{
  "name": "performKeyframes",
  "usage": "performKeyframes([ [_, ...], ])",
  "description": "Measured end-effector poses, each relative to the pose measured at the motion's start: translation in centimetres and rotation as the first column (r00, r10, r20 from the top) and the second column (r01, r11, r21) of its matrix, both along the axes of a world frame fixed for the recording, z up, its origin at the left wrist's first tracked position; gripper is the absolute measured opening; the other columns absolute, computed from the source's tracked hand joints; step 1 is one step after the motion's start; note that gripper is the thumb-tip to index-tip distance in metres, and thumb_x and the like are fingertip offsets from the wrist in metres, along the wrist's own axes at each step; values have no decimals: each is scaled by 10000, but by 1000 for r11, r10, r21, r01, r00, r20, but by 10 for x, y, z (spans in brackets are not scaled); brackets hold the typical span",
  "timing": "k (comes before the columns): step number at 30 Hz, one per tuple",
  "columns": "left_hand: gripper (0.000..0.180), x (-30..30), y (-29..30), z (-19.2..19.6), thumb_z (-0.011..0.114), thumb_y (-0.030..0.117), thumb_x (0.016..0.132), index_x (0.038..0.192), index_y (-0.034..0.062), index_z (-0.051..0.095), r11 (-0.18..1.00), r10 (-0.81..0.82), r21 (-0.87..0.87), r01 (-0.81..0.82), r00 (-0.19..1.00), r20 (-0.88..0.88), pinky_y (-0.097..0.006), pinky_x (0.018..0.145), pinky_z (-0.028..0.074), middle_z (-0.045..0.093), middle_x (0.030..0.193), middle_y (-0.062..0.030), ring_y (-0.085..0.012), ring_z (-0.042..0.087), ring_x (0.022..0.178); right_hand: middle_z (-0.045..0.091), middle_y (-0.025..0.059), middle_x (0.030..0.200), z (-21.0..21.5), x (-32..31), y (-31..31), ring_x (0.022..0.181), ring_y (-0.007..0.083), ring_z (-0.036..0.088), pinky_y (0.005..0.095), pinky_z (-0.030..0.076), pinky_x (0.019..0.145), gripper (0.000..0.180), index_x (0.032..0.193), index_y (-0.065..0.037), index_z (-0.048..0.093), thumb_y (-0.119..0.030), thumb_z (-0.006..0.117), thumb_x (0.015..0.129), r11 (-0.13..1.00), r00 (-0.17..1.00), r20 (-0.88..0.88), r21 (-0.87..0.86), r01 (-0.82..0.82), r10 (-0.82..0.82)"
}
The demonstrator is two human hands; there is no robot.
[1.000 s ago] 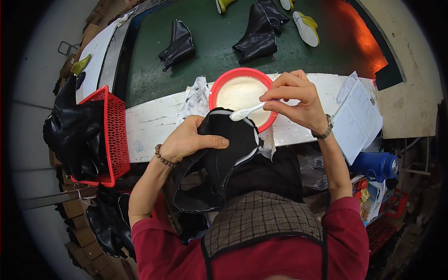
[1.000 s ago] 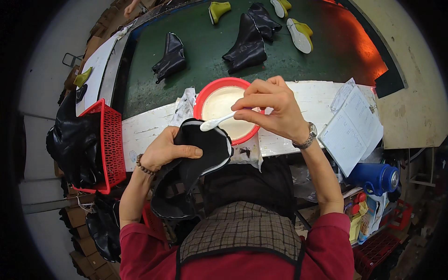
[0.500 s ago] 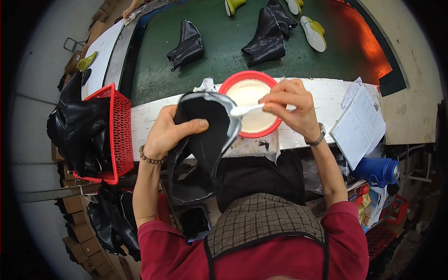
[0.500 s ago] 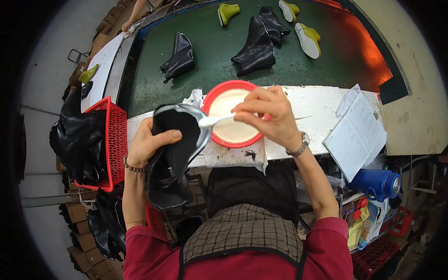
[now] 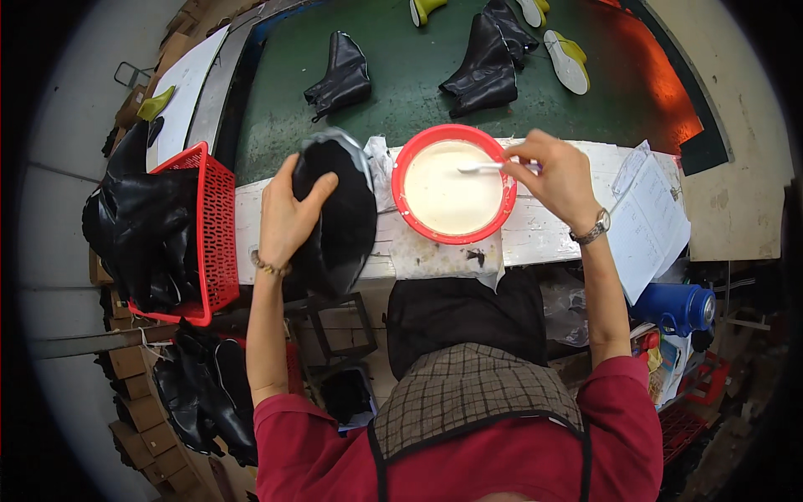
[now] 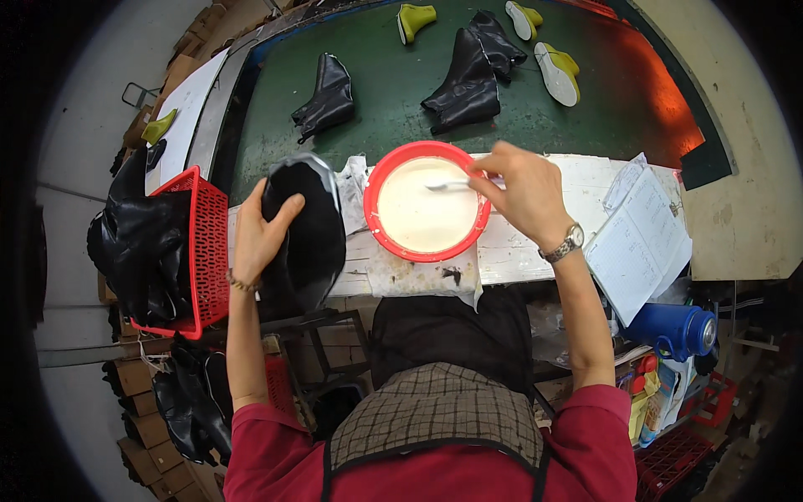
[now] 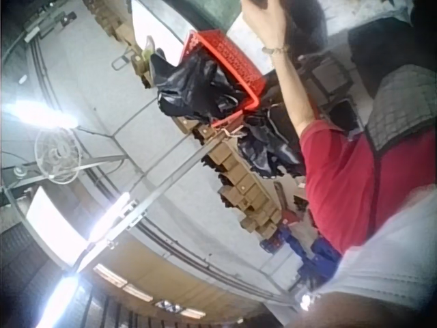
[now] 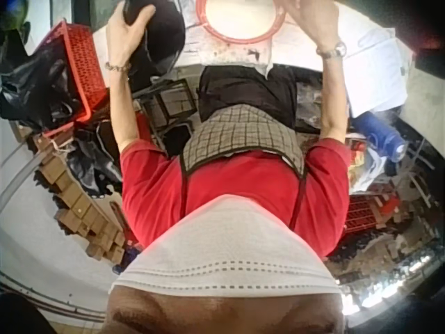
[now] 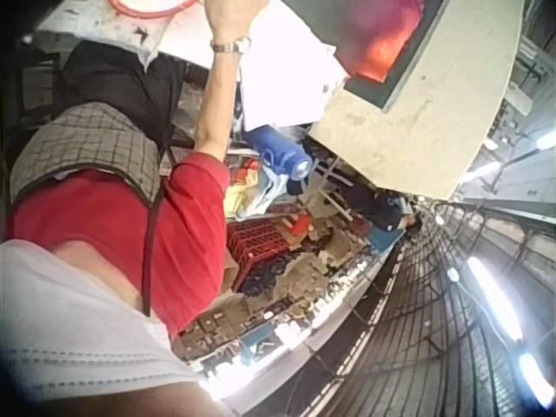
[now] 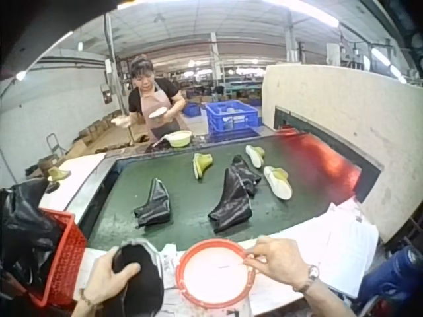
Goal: The person applies white adhesive to the seams of black leather boots using a toothbrush. They work on several boots one by one, dipping the brush into a red bowl of glue and carefully coating the edges.
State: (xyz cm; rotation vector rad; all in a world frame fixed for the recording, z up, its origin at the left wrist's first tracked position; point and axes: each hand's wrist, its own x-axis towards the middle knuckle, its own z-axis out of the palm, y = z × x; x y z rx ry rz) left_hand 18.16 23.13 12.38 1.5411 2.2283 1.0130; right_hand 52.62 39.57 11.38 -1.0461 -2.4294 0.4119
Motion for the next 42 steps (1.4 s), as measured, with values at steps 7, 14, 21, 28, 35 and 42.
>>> performKeyframes([
  [7, 1266, -12, -56, -82, 958, 344, 653, 1618, 48, 195, 987, -106, -122, 102, 994, -30, -476, 1065, 433, 544, 1399, -212, -379, 537, 1278, 659, 28, 808, -44, 16, -17, 716, 255, 674, 388, 517, 640, 124, 900, -115, 773, -223, 761, 840, 995, 994, 92, 93, 44, -53],
  [14, 1071, 14, -69, -98, 680, -42, 631, 1604, 55, 241, 996, -72, -63, 55, 952, -297, -481, 1118, 382, 492, 1405, -223, -429, 456, 1297, 682, 56, 821, -38, 14, -22, 720, 254, 686, 382, 519, 630, 166, 952, -105, 773, -251, 755, 874, 985, 981, -119, -96, 143, -154],
  [21, 817, 11, -68, -107, 608, -164, 678, 1468, 16, 503, 971, 67, 240, -19, 979, -193, -444, 1078, 443, 628, 1305, -207, -391, 581, 1202, 685, 90, 818, -70, 42, -19, 664, 215, 645, 332, 484, 602, 156, 945, -64, 785, -208, 768, 887, 972, 984, -107, -204, 120, -144],
  [28, 716, 74, -51, -41, 725, -41, 792, 1464, -40, 480, 931, -33, 343, 125, 964, -263, -431, 1120, 422, 552, 1455, -233, -398, 530, 1342, 673, 33, 809, -25, 0, -46, 645, 98, 557, 253, 420, 573, 86, 937, -22, 774, -81, 782, 875, 964, 814, -578, -246, -102, -61],
  [35, 660, 99, -62, -21, 777, 63, 838, 1427, -67, 510, 911, -211, 360, 203, 977, -18, -428, 1109, 452, 566, 1445, -237, -386, 565, 1326, 674, 19, 778, -16, 4, -28, 622, 77, 557, 233, 398, 513, 71, 891, -38, 785, -90, 806, 847, 991, 826, -563, -129, -36, -43],
  [42, 701, 105, -57, -19, 805, 0, 813, 1440, -66, 499, 891, -237, 424, 163, 963, 129, -387, 1103, 456, 576, 1448, -211, -307, 588, 1315, 691, 55, 900, -3, 1, -1, 747, 108, 640, 240, 509, 629, 169, 986, -21, 783, -44, 828, 825, 993, 759, -645, 114, -17, 87],
])
